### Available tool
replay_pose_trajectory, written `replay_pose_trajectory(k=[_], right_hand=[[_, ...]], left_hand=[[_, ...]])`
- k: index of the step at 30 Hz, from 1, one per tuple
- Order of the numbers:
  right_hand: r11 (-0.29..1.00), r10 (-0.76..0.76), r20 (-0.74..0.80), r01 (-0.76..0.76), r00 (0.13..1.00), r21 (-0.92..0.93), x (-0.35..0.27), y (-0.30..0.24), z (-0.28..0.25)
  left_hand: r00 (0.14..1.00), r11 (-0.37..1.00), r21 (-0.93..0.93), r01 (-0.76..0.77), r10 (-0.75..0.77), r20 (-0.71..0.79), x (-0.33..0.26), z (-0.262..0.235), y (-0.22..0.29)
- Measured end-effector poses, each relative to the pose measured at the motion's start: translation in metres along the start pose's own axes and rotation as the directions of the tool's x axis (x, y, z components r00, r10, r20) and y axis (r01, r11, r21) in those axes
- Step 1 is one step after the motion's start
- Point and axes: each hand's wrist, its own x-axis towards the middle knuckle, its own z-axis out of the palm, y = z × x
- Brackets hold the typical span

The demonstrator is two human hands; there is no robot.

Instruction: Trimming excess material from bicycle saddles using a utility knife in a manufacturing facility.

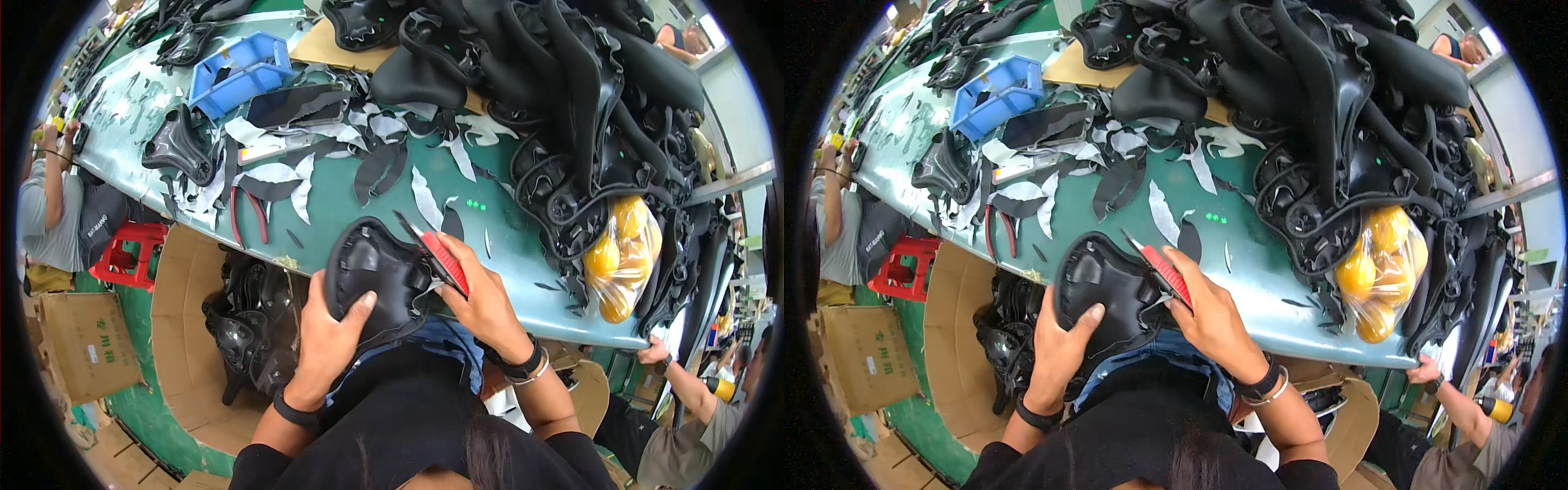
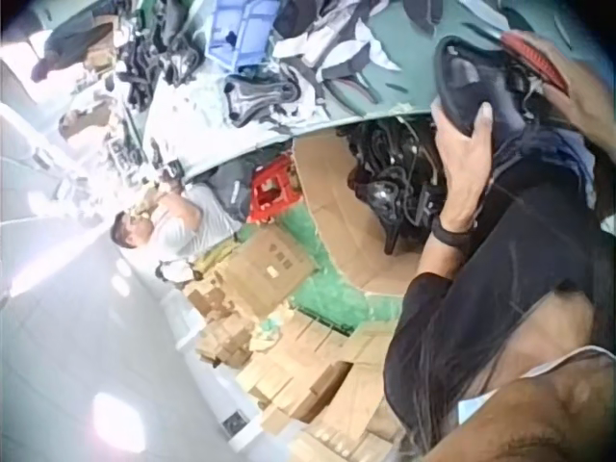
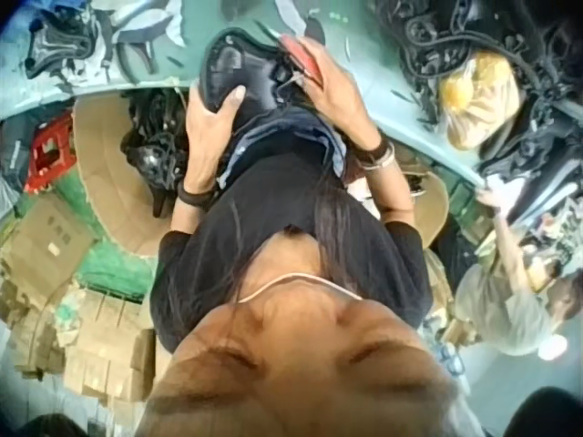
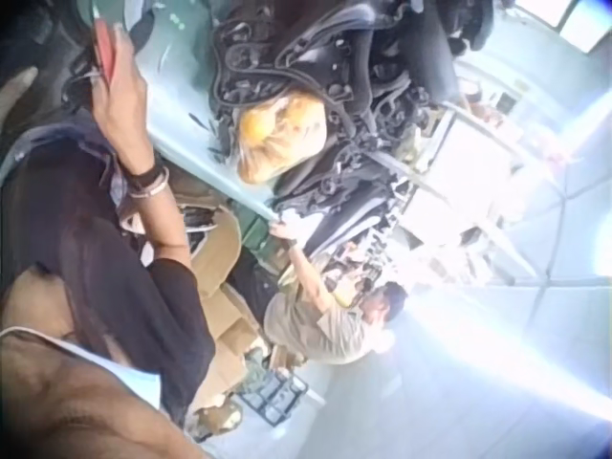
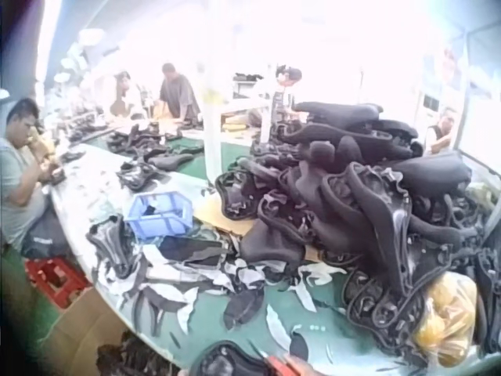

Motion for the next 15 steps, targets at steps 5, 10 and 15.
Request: replay_pose_trajectory(k=[5,10,15], right_hand=[[0.914,0.336,-0.093,-0.300,0.937,0.273,0.030,-0.005,-0.007],[0.963,0.269,-0.140,-0.269,0.953,0.021,0.069,0.019,-0.026],[0.914,0.330,0.034,-0.328,0.943,0.238,0.072,0.029,-0.030]], left_hand=[[0.989,0.872,-0.482,0.086,-0.134,-0.066,0.013,0.029,-0.007],[0.445,0.858,0.261,0.442,-0.462,0.767,0.011,0.018,0.009],[0.819,0.799,0.182,-0.573,0.550,0.162,0.055,0.056,0.047]])
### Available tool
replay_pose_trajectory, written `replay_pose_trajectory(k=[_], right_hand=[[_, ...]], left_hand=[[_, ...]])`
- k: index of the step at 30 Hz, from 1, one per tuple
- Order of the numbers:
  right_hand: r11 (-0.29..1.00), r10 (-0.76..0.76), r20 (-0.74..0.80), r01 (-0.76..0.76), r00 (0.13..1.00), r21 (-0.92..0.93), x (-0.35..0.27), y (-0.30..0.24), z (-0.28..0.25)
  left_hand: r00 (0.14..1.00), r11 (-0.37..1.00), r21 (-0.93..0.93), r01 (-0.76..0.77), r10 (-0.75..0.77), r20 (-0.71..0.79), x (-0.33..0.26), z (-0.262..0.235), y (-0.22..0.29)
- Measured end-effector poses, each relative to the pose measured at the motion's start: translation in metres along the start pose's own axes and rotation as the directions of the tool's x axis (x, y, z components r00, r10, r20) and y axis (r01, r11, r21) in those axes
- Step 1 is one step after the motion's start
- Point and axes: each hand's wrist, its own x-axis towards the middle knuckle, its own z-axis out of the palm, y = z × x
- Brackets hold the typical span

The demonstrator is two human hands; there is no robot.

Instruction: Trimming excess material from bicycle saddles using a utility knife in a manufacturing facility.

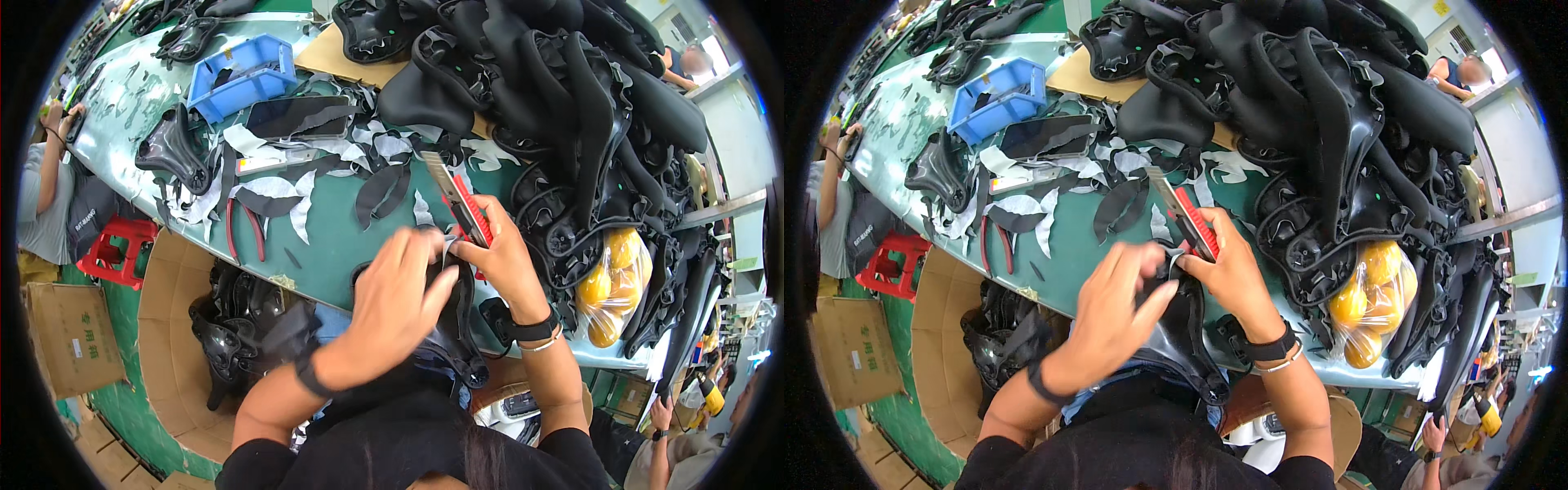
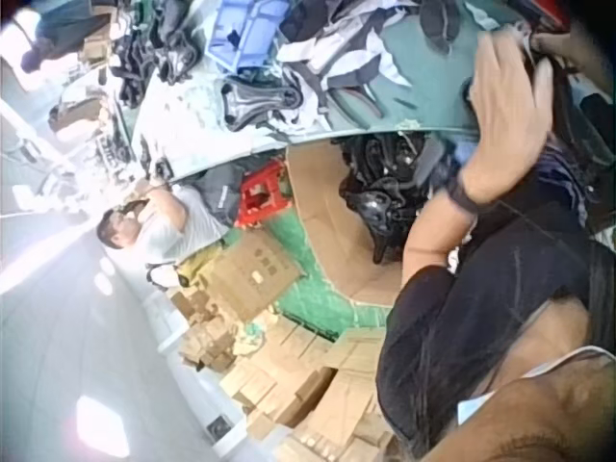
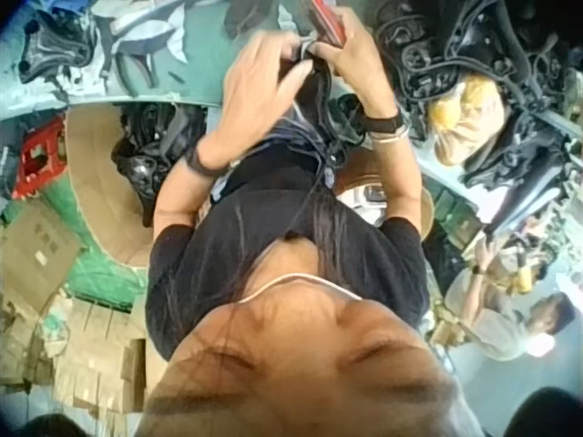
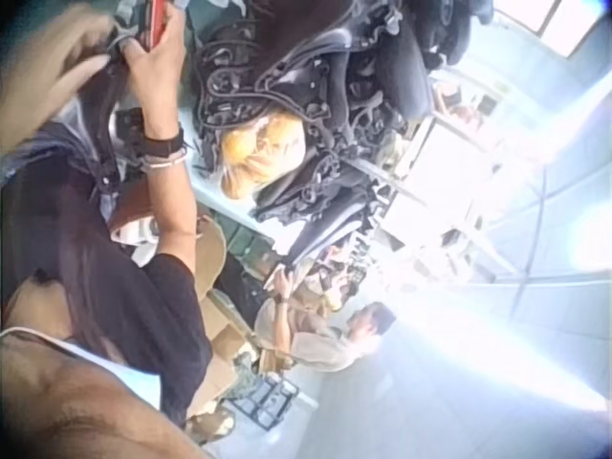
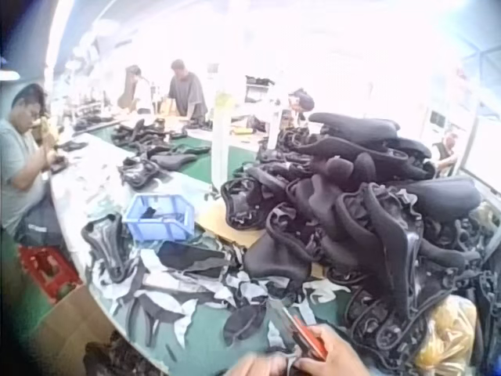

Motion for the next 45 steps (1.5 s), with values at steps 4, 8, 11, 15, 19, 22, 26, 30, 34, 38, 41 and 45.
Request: replay_pose_trajectory(k=[4,8,11,15,19,22,26,30,34,38,41,45], right_hand=[[0.999,0.027,0.037,-0.028,0.999,0.025,-0.016,-0.012,-0.018],[0.936,-0.020,0.039,0.032,0.999,-0.350,-0.049,-0.022,-0.043],[0.906,0.002,0.118,0.048,0.993,-0.421,-0.052,-0.033,-0.048],[0.779,-0.120,0.261,0.254,0.958,-0.573,-0.050,-0.045,-0.046],[0.575,-0.036,0.278,0.248,0.960,-0.779,-0.070,-0.063,-0.038],[0.460,-0.010,0.233,0.211,0.972,-0.863,-0.095,-0.060,-0.028],[0.509,0.013,0.041,0.029,0.999,-0.860,-0.131,-0.035,0.001],[0.719,-0.194,-0.111,0.064,0.975,-0.692,-0.132,-0.002,0.009],[0.973,0.132,-0.173,-0.161,0.976,-0.164,-0.101,0.008,0.006],[0.996,0.053,0.027,-0.051,0.998,-0.078,-0.083,-0.011,0.012],[0.997,-0.047,-0.045,0.050,0.998,0.063,-0.078,-0.021,0.012],[0.977,0.028,-0.362,0.051,0.932,0.206,-0.082,-0.002,-0.003]], left_hand=[[0.998,0.990,0.122,0.063,-0.066,0.021,0.016,0.028,-0.028],[0.991,0.990,-0.048,0.134,-0.133,0.005,0.013,0.029,-0.034],[0.972,0.961,-0.164,0.224,-0.232,-0.032,0.009,0.031,-0.032],[0.968,0.955,-0.193,0.225,-0.242,-0.068,0.008,0.029,-0.030],[0.943,0.916,-0.304,0.261,-0.309,-0.121,0.010,0.026,-0.026],[0.917,0.827,-0.481,0.291,-0.384,-0.105,0.010,0.029,-0.041],[0.835,0.390,-0.917,0.085,-0.530,-0.148,0.031,0.029,-0.050],[0.759,0.395,-0.918,0.030,-0.606,-0.236,0.033,0.022,-0.045],[0.955,0.938,-0.212,0.276,-0.292,-0.047,0.018,-0.017,-0.056],[0.687,0.905,0.073,0.419,-0.368,0.627,0.021,-0.062,-0.072],[0.752,0.885,0.112,0.451,-0.445,0.487,0.031,-0.115,-0.087],[0.859,0.593,-0.772,0.230,-0.496,-0.125,0.094,-0.180,-0.073]])
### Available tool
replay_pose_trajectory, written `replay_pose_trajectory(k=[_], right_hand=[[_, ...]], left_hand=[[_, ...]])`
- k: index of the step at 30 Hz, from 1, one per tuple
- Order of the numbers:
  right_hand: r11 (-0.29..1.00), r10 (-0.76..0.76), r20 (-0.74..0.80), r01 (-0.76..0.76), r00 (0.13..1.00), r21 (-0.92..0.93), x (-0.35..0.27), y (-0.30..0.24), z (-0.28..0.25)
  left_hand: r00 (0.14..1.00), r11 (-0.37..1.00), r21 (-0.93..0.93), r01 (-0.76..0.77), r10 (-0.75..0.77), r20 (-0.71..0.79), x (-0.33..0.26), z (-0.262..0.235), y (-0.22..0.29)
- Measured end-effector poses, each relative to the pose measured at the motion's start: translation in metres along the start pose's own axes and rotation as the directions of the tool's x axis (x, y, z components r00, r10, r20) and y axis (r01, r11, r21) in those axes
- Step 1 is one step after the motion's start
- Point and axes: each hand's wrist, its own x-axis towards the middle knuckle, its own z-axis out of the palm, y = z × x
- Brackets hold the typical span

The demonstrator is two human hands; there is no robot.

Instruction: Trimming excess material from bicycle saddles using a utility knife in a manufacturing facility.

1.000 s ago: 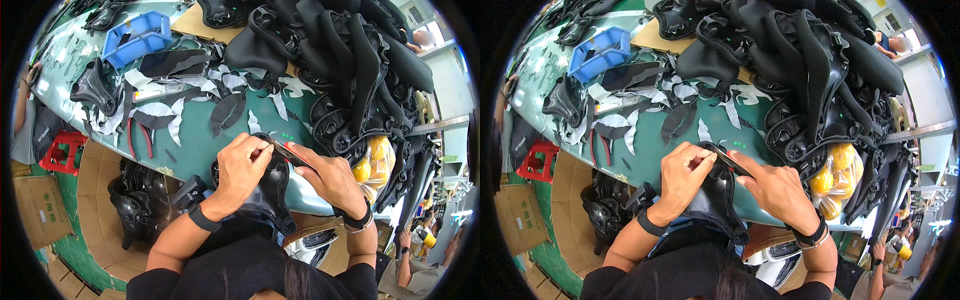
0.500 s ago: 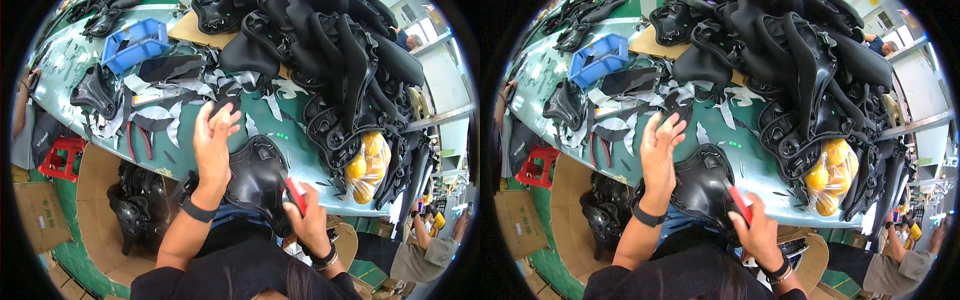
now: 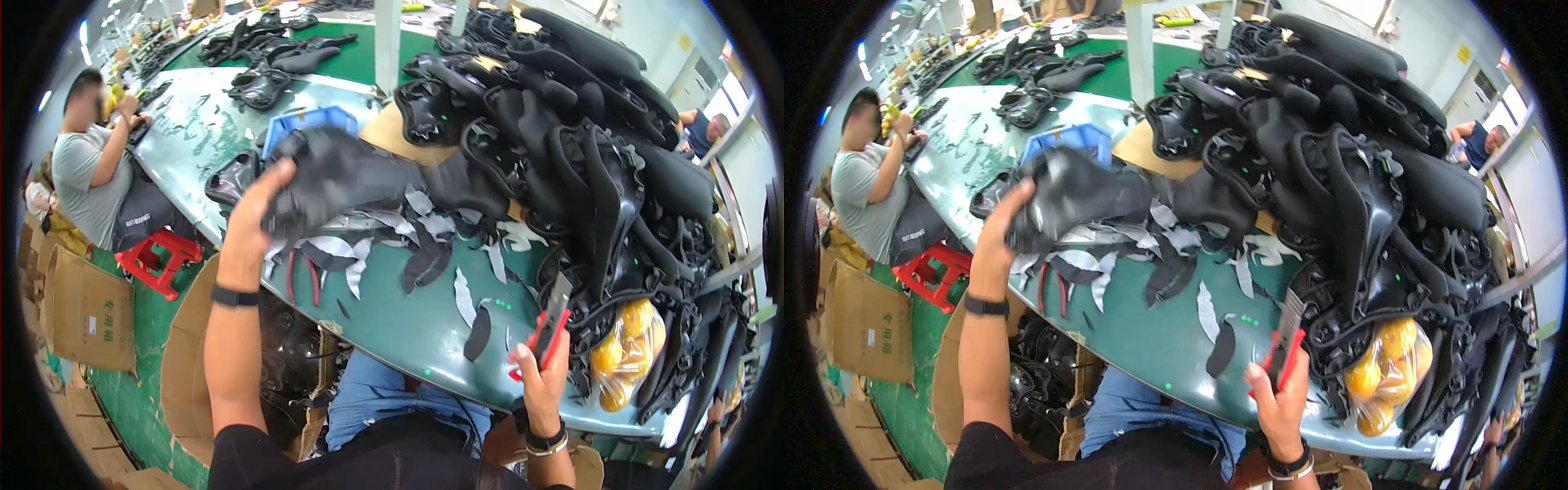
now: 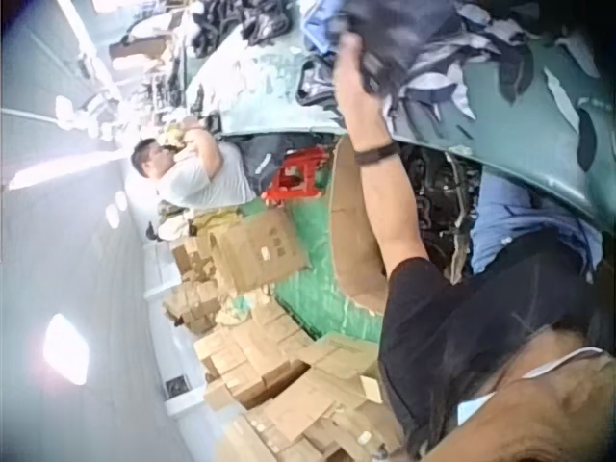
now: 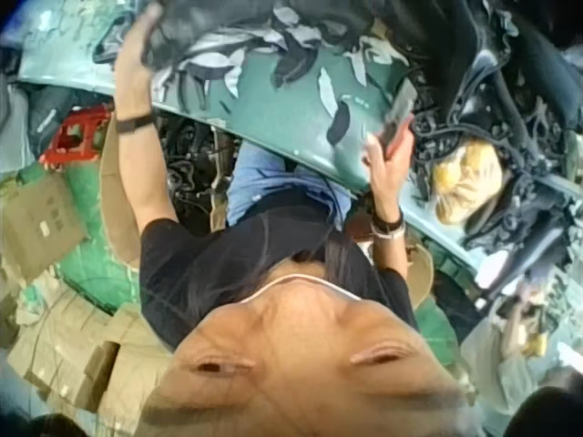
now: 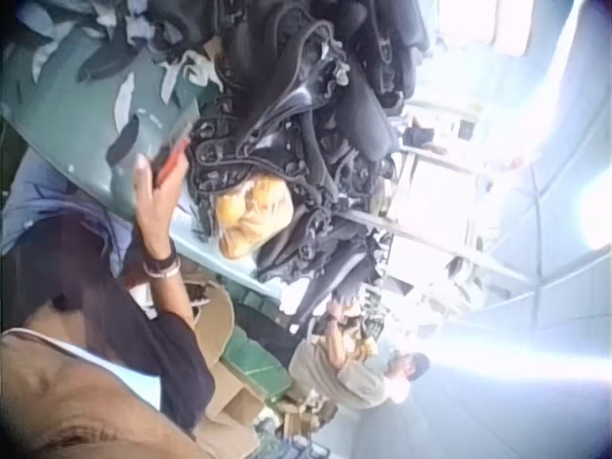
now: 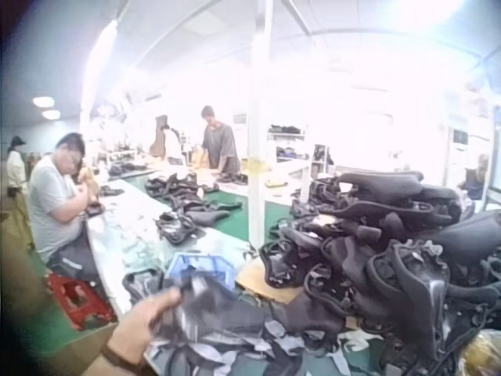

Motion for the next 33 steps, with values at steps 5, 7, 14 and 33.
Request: replay_pose_trajectory(k=[5,7,14,33], right_hand=[[0.991,0.086,0.003,-0.086,0.996,0.102,-0.011,0.005,0.004],[0.989,0.108,-0.026,-0.105,0.994,0.107,-0.015,0.007,0.009],[0.972,0.230,0.043,-0.232,0.972,0.034,-0.021,0.031,-0.007],[0.983,0.137,-0.066,-0.127,0.988,0.136,-0.035,0.034,-0.004]], left_hand=[[0.994,0.990,0.088,-0.110,0.110,0.005,0.150,-0.019,-0.018],[0.988,0.931,0.341,-0.130,0.094,0.121,0.184,0.040,-0.054],[0.945,0.753,0.658,0.032,0.192,-0.265,0.237,0.127,-0.148],[0.999,0.998,0.050,-0.046,0.045,0.017,-0.076,0.034,-0.051]])
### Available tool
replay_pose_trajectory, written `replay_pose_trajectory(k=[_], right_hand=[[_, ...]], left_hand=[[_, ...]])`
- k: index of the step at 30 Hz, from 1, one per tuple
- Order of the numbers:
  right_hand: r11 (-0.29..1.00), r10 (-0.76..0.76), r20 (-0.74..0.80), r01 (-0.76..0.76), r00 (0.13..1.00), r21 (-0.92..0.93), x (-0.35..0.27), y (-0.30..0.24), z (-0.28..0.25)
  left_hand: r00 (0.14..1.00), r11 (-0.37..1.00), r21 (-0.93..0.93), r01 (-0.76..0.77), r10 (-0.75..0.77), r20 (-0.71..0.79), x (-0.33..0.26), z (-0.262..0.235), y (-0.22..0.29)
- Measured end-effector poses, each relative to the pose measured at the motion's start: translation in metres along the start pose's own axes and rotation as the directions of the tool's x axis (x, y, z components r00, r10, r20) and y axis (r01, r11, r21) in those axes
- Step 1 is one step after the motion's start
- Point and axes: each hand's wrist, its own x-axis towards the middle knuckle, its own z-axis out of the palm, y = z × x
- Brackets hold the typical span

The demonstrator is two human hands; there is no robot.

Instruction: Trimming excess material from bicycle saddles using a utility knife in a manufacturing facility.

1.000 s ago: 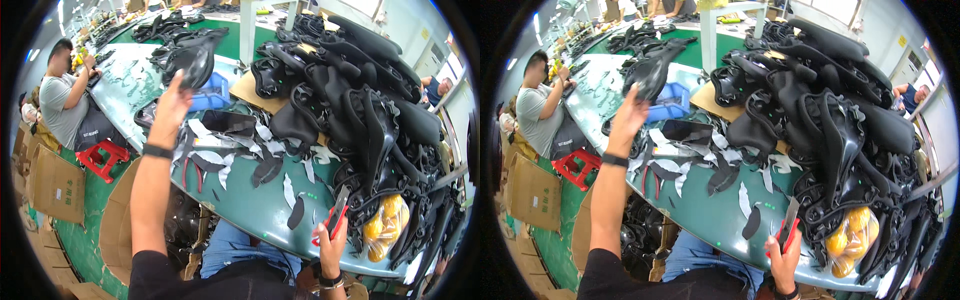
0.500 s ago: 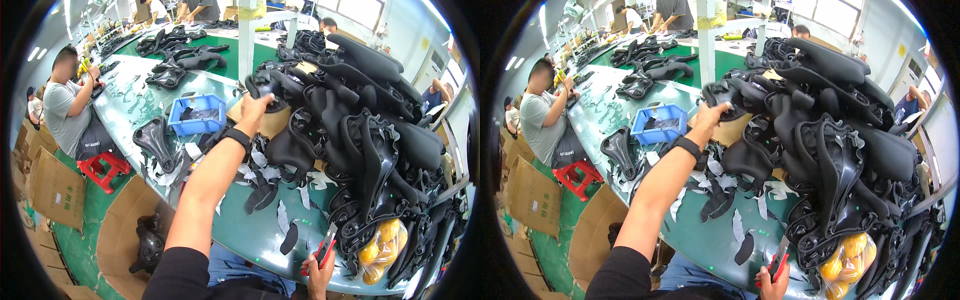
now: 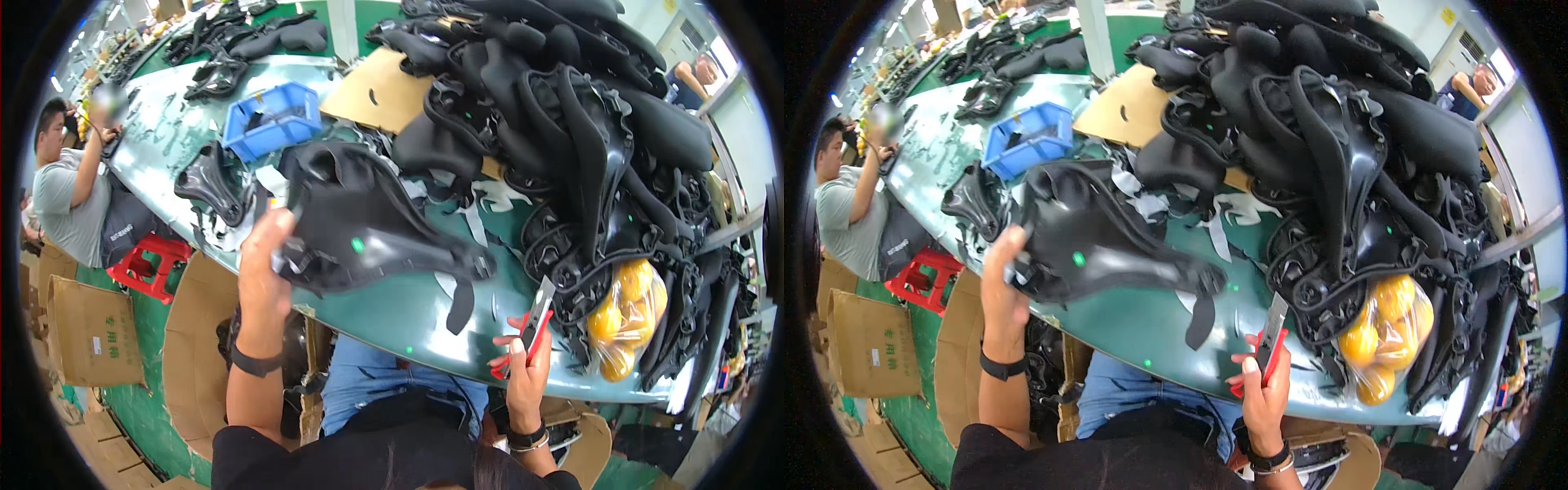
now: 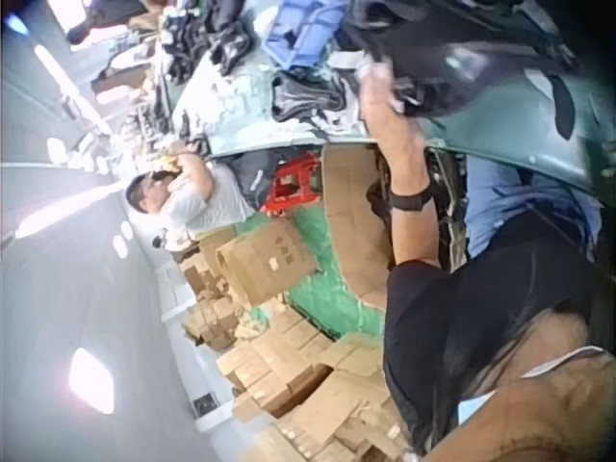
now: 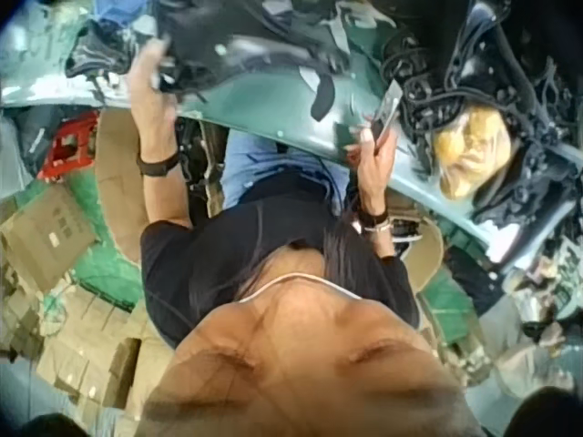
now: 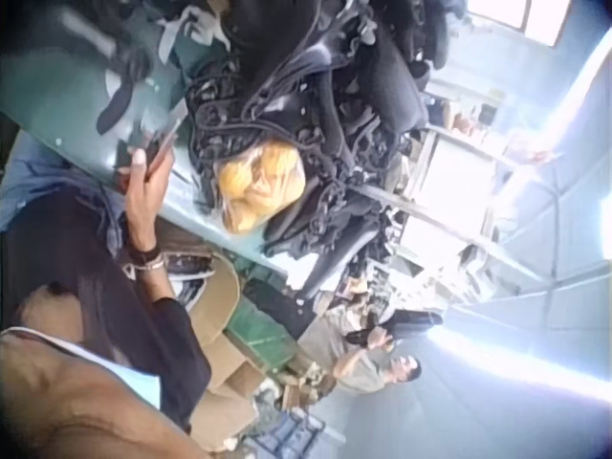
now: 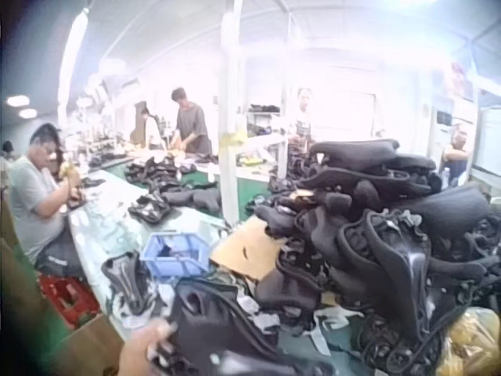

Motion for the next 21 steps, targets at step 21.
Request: replay_pose_trajectory(k=[21], right_hand=[[0.353,0.000,0.557,0.521,0.831,-0.777,-0.003,-0.033,0.004]], left_hand=[[0.691,0.251,0.651,-0.716,0.125,0.712,-0.047,0.015,-0.072]])
